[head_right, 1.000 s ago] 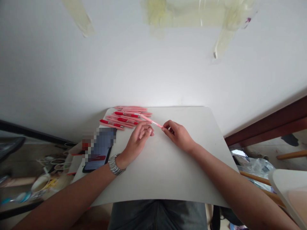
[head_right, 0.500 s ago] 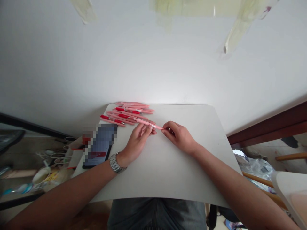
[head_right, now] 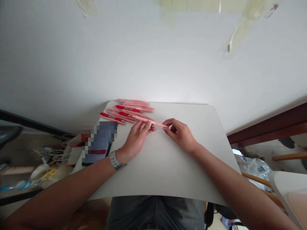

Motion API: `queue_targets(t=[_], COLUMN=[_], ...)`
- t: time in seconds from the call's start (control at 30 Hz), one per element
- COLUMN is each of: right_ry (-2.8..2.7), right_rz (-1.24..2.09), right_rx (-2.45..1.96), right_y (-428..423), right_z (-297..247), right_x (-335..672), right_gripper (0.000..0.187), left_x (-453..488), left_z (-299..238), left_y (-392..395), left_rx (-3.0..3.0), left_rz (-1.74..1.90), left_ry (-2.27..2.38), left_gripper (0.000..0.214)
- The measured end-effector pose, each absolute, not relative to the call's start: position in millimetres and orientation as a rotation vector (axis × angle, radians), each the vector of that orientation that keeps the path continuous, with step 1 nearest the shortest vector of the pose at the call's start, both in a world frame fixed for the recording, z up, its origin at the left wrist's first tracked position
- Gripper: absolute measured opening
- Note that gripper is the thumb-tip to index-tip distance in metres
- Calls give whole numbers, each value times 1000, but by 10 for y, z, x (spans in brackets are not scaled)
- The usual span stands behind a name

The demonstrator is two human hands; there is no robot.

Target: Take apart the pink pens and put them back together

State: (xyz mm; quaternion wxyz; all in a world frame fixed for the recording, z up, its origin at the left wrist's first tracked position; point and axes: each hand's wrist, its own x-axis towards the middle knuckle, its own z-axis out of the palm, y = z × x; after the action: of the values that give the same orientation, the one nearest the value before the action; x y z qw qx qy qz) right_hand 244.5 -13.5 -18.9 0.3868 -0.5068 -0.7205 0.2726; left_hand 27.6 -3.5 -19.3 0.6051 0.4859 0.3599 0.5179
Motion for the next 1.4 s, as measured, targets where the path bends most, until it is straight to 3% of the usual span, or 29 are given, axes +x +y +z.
queue_targets(t=[0.83, 1.4], right_ry=[-1634, -1626], right_rz=[873, 661], right_rx=[-1239, -1222], right_y=[-139, -153], right_z=[-153, -123], right_x=[2472, 2465], right_gripper=[30, 20], left_x=[241, 245], left_z=[-129, -99], left_y=[4, -35], left_rx=[1110, 1057], left_rz=[1362, 1350], left_ry=[792, 766], left_gripper=[20, 20])
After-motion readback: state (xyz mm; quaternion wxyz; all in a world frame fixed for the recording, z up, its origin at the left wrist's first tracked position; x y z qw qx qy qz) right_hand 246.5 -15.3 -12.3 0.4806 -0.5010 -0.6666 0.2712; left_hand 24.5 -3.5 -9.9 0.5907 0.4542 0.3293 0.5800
